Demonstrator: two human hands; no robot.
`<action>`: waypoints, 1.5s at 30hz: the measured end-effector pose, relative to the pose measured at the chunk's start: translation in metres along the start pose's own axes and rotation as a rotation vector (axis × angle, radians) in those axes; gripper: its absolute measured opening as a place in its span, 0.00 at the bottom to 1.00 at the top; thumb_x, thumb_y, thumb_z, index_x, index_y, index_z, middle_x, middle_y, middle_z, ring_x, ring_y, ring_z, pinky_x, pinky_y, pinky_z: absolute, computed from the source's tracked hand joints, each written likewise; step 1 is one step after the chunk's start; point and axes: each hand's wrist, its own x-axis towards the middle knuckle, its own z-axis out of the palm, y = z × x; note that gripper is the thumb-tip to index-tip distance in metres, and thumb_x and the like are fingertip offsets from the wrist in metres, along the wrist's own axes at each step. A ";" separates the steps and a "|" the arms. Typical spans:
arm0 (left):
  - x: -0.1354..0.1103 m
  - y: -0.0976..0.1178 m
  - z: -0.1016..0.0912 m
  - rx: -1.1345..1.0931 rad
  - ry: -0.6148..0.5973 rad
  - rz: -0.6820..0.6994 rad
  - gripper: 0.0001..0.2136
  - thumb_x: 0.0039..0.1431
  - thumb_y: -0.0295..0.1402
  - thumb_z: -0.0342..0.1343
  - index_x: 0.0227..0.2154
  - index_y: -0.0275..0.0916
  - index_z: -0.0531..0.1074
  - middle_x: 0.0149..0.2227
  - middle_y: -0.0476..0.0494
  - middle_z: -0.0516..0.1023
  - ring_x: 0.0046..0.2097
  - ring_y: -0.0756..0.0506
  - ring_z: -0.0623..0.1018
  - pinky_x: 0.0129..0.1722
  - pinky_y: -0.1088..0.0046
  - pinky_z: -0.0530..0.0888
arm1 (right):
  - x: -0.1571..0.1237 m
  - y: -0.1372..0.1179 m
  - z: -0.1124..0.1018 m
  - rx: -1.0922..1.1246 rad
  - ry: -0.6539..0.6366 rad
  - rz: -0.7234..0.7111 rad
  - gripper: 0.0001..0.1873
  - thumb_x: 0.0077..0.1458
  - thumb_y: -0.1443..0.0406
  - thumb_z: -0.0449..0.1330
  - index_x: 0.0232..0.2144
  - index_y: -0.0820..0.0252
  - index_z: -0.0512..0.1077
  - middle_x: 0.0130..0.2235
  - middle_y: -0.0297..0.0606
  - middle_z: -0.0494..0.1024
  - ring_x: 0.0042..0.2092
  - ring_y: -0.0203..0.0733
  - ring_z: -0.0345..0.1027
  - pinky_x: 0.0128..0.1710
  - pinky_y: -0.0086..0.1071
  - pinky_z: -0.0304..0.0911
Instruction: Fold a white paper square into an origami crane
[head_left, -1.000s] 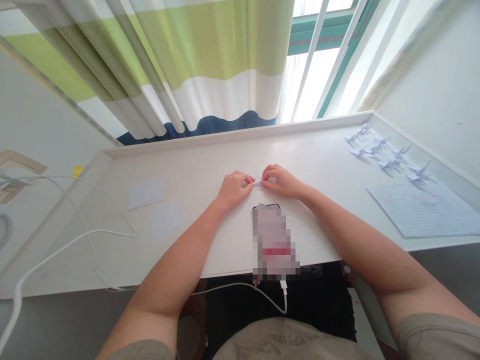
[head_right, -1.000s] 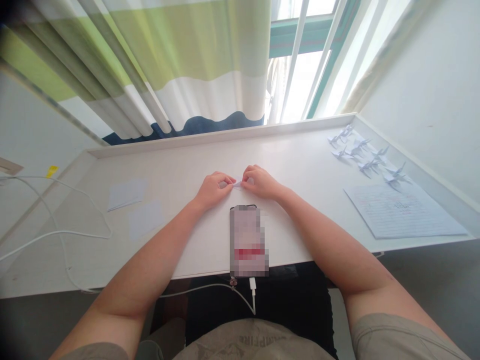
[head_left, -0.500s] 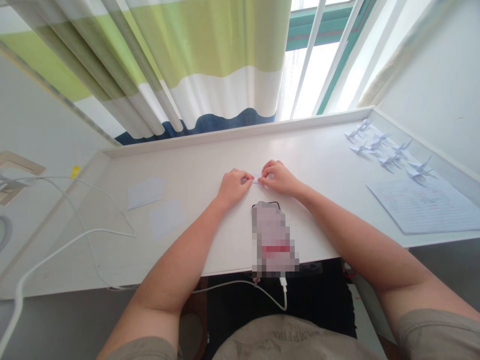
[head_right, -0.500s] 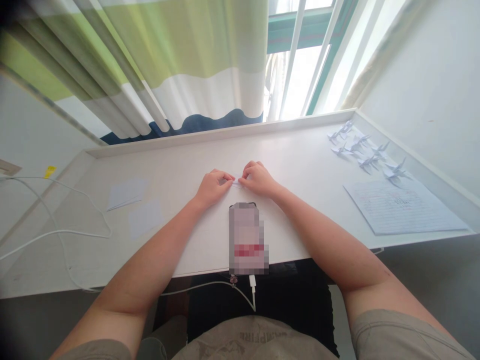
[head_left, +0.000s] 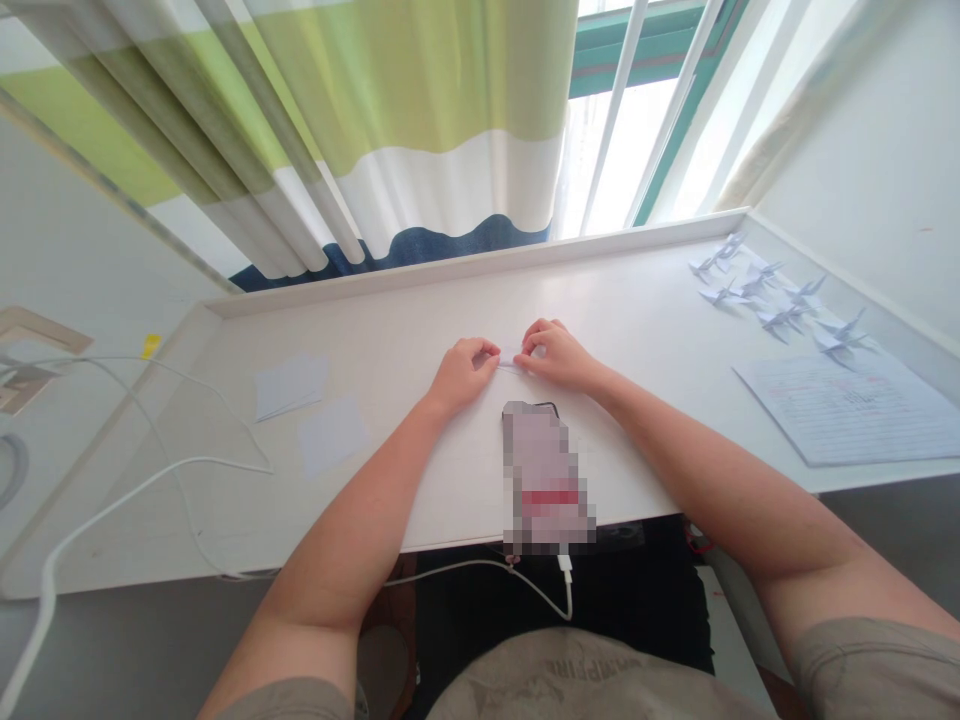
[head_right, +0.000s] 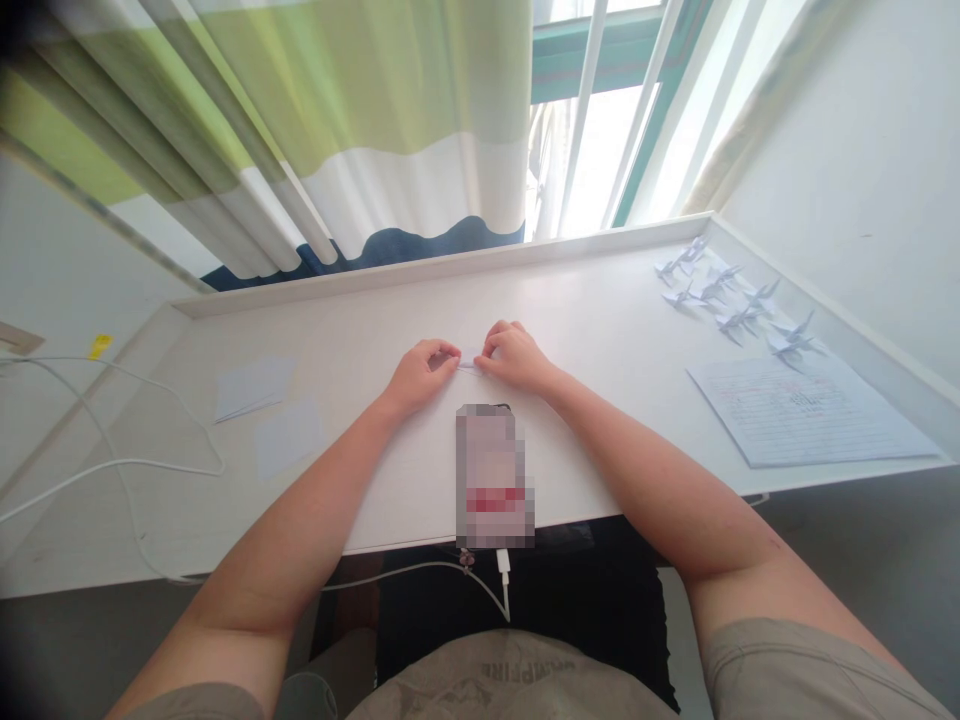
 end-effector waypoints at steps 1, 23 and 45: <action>0.000 0.000 0.000 0.013 -0.004 0.023 0.06 0.65 0.28 0.59 0.40 0.43 0.81 0.47 0.42 0.86 0.53 0.40 0.81 0.61 0.58 0.77 | 0.000 0.000 0.000 0.010 0.002 -0.005 0.10 0.57 0.63 0.67 0.24 0.54 0.76 0.45 0.44 0.80 0.53 0.57 0.69 0.60 0.53 0.65; 0.005 0.003 0.002 0.066 0.008 0.016 0.08 0.63 0.28 0.59 0.31 0.46 0.81 0.44 0.47 0.88 0.56 0.38 0.80 0.63 0.52 0.74 | 0.001 -0.001 -0.001 0.001 -0.016 0.012 0.09 0.56 0.65 0.67 0.24 0.55 0.77 0.45 0.44 0.79 0.54 0.57 0.69 0.61 0.52 0.64; 0.001 0.008 0.004 0.096 0.014 -0.064 0.04 0.65 0.30 0.62 0.40 0.44 0.81 0.48 0.46 0.86 0.56 0.39 0.79 0.65 0.55 0.72 | 0.000 -0.004 -0.004 0.012 0.026 0.033 0.06 0.56 0.66 0.66 0.26 0.56 0.79 0.43 0.45 0.83 0.52 0.55 0.74 0.57 0.47 0.69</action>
